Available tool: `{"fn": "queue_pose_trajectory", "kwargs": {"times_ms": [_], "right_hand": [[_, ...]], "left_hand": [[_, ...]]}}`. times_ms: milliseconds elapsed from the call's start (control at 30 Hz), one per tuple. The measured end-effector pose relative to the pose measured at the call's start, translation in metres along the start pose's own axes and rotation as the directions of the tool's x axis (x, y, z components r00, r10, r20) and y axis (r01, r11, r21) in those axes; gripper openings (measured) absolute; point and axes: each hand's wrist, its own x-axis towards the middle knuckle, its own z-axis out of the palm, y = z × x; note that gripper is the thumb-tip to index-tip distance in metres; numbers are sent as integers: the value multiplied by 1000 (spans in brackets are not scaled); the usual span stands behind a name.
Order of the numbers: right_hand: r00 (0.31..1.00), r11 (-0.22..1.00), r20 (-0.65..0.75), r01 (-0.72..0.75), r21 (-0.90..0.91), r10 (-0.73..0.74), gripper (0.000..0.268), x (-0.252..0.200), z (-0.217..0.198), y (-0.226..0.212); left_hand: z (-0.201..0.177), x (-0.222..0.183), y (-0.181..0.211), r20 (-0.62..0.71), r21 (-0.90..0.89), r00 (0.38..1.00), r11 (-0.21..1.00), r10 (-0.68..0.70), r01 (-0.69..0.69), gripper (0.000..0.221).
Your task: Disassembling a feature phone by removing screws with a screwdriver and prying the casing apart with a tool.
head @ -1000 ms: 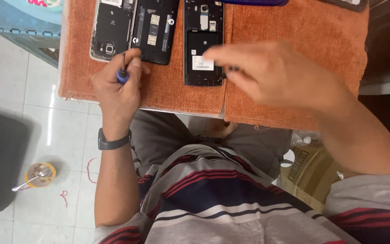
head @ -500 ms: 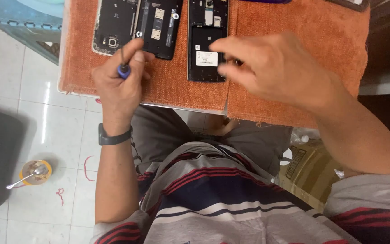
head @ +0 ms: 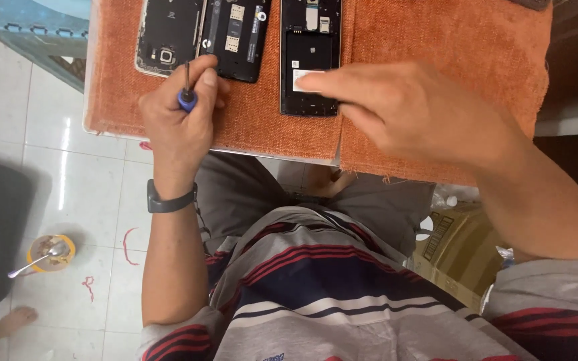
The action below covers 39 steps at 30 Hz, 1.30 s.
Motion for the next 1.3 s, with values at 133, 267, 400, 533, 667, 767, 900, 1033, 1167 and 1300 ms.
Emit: {"fn": "queue_pose_trajectory", "kwargs": {"times_ms": [133,267,400,533,667,767,900,1033,1167,1300], "right_hand": [[991,935,-127,-90,-344,49,21,-6,11,21],[999,996,-35,-22,-82,20,36,1,2,1],[985,920,-172,-93,-382,28,11,-10,19,28],[1000,999,-7,-15,-30,15,42,-1,2,5],[998,979,-57,-34,-201,23,26,-8,13,17],[996,976,-87,-42,-215,24,23,-5,7,12],[1000,999,21,-16,-28,17,30,-3,2,-3],[990,940,-136,-76,-333,32,11,-12,12,18],[999,1000,-34,-9,-29,8,32,-5,3,-1],[990,970,-136,-52,-238,20,11,-8,12,21]], "left_hand": [[1,0,-4,-15,-1,1000,1000,0,0,21],[-1,1,-1,-10,38,1000,999,22,-21,22],[-2,1,1,1,82,998,995,59,-59,23],[0,0,0,-8,92,1000,996,22,-21,22],[0,-1,-2,-4,83,1000,996,-11,11,23],[1,0,0,-14,70,1000,998,-1,2,24],[0,1,4,-10,84,1000,996,-5,6,21],[1,0,-1,-6,70,1000,997,22,-21,21],[0,-1,-1,-20,59,1000,998,-3,4,22],[2,-1,-4,-26,49,999,998,31,-29,22]]}}
